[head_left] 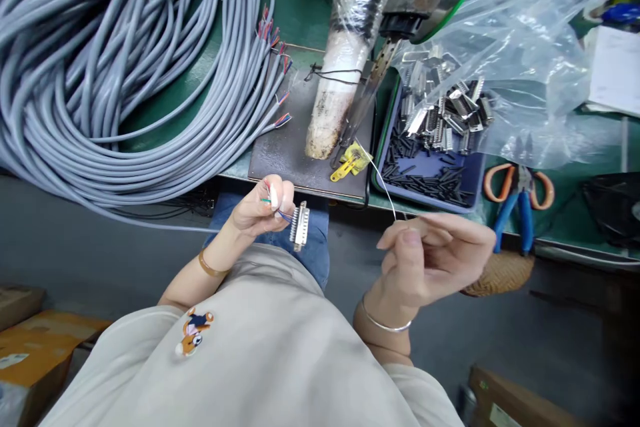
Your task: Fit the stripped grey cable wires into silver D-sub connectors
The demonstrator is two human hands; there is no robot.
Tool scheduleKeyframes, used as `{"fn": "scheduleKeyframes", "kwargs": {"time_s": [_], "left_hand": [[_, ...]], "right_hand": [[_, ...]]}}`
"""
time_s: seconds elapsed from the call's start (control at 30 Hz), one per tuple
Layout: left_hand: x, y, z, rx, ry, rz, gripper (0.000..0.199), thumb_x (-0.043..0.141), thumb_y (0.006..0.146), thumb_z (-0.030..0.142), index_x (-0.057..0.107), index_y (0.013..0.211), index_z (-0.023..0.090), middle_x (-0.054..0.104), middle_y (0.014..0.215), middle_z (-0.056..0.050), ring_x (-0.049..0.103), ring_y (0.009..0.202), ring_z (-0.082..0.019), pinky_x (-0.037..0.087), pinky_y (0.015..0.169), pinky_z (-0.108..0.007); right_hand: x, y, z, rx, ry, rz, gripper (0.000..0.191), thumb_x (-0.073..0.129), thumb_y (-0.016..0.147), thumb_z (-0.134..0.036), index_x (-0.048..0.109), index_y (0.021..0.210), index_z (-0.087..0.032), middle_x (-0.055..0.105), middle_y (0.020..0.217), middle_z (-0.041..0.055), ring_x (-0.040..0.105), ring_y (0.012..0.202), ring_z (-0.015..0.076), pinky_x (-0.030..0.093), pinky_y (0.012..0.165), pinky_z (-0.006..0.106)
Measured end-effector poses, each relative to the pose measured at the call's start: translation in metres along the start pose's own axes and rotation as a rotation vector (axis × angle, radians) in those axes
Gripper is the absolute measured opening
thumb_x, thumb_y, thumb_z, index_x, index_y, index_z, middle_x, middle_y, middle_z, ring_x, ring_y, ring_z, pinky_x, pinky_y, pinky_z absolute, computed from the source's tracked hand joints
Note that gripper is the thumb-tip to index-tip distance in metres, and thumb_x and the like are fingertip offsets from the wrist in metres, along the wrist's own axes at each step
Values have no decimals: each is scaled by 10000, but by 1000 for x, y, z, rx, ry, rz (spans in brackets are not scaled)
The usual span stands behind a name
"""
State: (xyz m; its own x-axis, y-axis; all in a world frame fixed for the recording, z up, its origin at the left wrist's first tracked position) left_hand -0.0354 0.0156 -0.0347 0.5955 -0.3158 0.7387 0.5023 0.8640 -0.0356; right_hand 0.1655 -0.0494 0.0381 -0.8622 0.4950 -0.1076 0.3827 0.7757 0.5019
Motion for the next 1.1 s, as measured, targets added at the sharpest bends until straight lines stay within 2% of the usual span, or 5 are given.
{"fn": "scheduleKeyframes", "kwargs": {"time_s": [0.2,0.5,0.7,0.97,1.1], "left_hand": [[4,-4,-2,-39,-53,-12,646,907,624,530,352,579,203,401,528,55,299,312,-40,244,272,-205],[6,-3,0,-50,-53,39,688,941,575,521,337,545,193,400,517,57,355,348,-48,277,272,-170],[13,0,8,-2,2,-1,468,898,711,419,505,620,182,523,592,39,406,379,-42,290,310,-159],[22,2,8,79,291,196,287,913,720,360,704,761,167,703,714,-8,545,459,-52,432,398,-163],[26,2,9,-40,402,213,291,913,716,351,712,750,143,743,697,-30,563,441,-56,485,429,-171]], "right_hand": [[8,-10,0,98,17,-58,97,755,891,-165,683,937,-211,756,705,-20,622,434,112,435,365,219],[11,-25,7,-252,9,-137,215,783,827,-121,689,985,-233,612,616,-81,546,431,98,490,398,252],[25,-32,1,-319,-106,-253,195,744,863,-103,650,976,-231,810,1077,45,798,757,155,651,582,247],[38,-26,25,18,-106,-131,107,711,913,-131,680,916,-234,814,974,24,798,890,174,673,779,314],[34,-20,33,165,-88,-158,60,727,917,-173,701,886,-217,808,972,29,793,880,157,665,753,271]]}}
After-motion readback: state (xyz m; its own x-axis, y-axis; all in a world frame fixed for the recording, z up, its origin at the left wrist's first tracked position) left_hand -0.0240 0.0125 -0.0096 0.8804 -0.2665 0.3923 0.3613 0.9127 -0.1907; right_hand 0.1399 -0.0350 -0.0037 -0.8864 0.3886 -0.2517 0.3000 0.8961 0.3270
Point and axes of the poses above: each hand's wrist, its own y-axis towards the middle knuckle, its own x-axis out of the palm, z = x × y, the point moved 2 cm from there along y, towards the middle knuckle
